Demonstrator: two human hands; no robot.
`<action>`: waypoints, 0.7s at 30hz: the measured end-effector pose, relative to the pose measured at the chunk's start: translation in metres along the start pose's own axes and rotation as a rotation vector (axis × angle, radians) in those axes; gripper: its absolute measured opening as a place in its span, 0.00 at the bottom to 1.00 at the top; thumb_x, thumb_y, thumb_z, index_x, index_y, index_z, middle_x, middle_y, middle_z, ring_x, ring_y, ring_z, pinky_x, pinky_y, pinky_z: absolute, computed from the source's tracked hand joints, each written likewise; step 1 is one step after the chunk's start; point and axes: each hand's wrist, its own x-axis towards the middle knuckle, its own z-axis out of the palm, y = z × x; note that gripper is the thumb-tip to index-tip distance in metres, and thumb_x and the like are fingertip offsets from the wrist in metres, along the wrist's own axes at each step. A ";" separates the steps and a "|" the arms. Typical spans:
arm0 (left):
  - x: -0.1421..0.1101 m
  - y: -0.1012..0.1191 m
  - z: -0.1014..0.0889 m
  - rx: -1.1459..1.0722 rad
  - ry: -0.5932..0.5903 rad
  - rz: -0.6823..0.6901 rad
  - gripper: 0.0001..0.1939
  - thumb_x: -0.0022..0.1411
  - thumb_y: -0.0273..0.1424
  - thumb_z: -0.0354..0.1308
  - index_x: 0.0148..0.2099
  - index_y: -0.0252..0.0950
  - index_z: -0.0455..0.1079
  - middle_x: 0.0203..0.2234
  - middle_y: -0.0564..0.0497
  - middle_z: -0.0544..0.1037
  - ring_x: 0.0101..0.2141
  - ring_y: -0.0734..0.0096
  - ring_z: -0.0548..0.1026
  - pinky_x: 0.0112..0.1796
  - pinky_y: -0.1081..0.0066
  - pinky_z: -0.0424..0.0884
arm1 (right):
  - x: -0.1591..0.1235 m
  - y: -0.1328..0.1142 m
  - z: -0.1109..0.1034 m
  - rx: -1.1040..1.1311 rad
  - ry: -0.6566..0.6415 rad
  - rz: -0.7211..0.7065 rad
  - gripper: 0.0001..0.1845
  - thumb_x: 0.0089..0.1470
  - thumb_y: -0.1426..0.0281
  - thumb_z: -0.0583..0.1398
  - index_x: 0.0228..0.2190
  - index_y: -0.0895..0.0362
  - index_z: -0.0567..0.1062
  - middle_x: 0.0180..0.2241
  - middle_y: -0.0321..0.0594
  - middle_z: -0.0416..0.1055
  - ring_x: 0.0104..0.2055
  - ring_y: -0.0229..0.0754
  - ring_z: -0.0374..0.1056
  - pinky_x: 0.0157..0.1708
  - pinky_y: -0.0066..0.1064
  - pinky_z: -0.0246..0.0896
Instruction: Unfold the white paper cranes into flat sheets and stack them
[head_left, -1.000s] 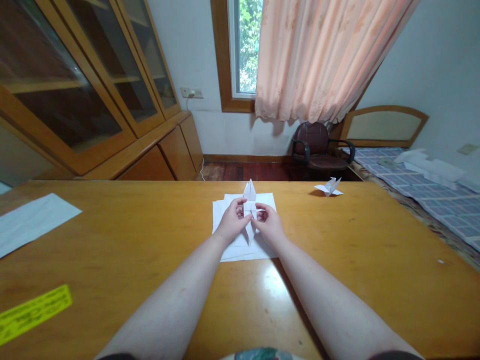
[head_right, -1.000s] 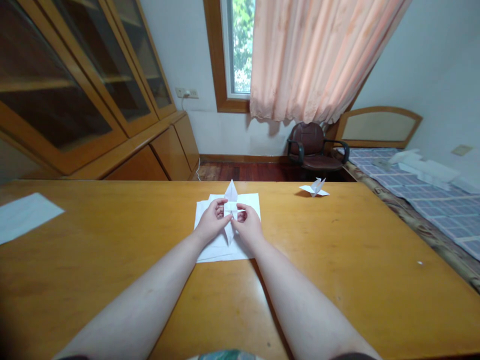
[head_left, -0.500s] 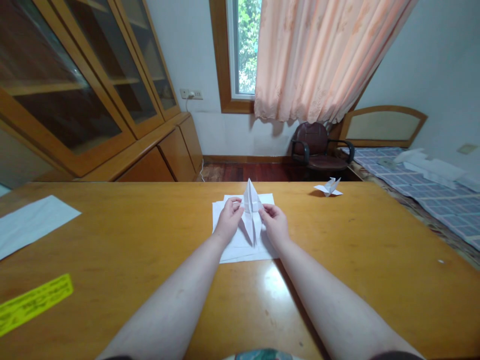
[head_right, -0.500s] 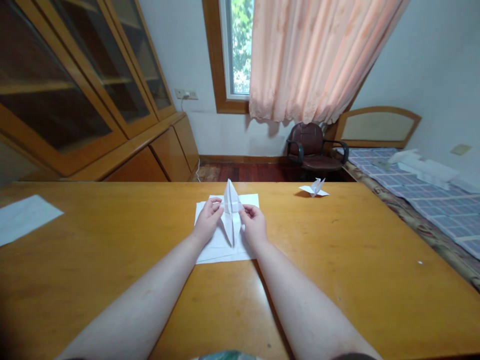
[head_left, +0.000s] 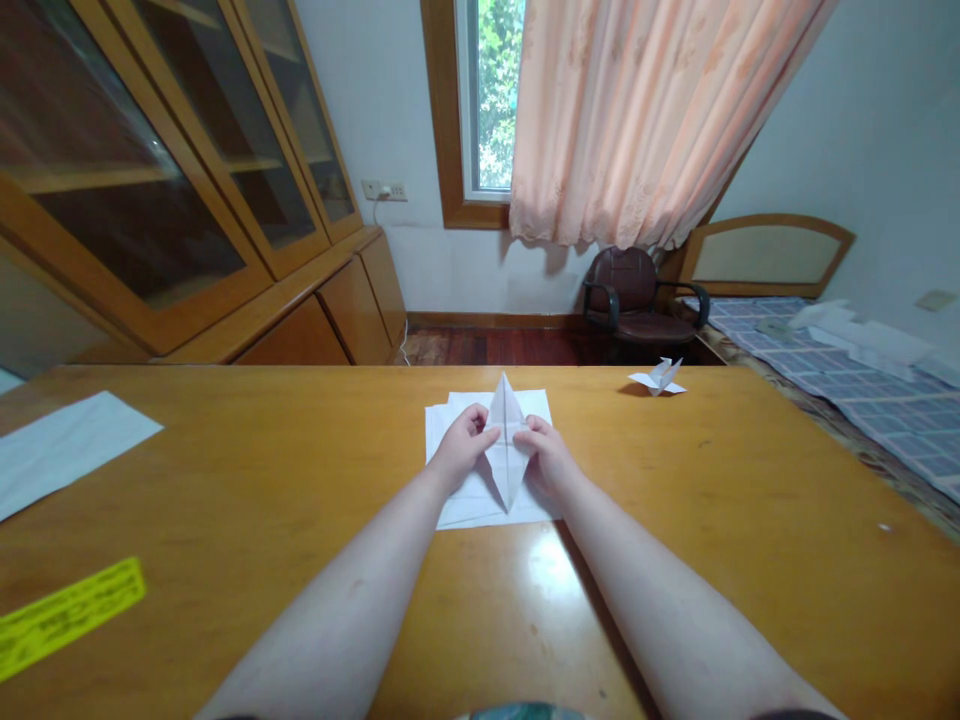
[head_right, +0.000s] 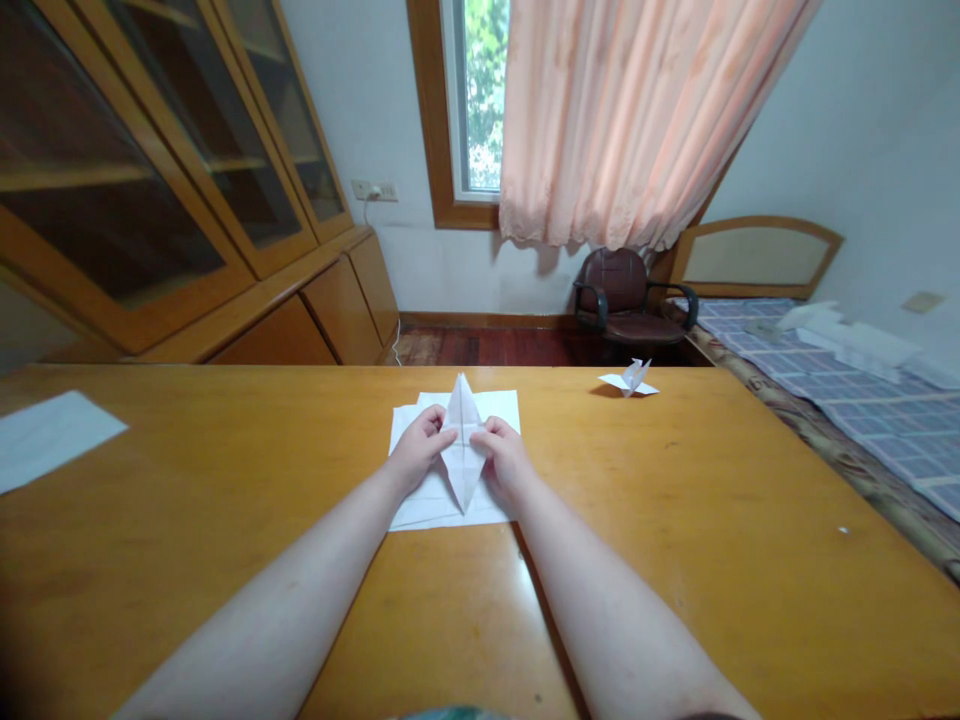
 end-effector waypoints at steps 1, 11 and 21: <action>0.000 0.000 0.000 0.011 0.016 0.009 0.14 0.48 0.33 0.62 0.32 0.36 0.59 0.24 0.57 0.66 0.26 0.77 0.66 0.29 0.76 0.61 | 0.000 -0.001 0.000 0.025 -0.009 0.009 0.14 0.34 0.73 0.64 0.18 0.55 0.60 0.16 0.27 0.61 0.19 0.32 0.56 0.22 0.25 0.47; 0.010 -0.007 -0.006 0.135 0.297 0.109 0.09 0.48 0.30 0.61 0.29 0.36 0.63 0.24 0.57 0.67 0.29 0.75 0.68 0.34 0.74 0.63 | 0.012 0.009 -0.011 -0.156 0.218 -0.135 0.15 0.32 0.68 0.68 0.22 0.55 0.68 0.19 0.29 0.64 0.22 0.32 0.58 0.24 0.26 0.52; 0.003 -0.001 -0.003 0.331 0.251 0.114 0.10 0.54 0.35 0.57 0.38 0.36 0.69 0.34 0.50 0.74 0.36 0.69 0.71 0.39 0.69 0.65 | 0.010 0.007 -0.009 -0.327 0.239 -0.261 0.14 0.33 0.68 0.67 0.24 0.55 0.69 0.22 0.30 0.65 0.24 0.33 0.61 0.26 0.27 0.55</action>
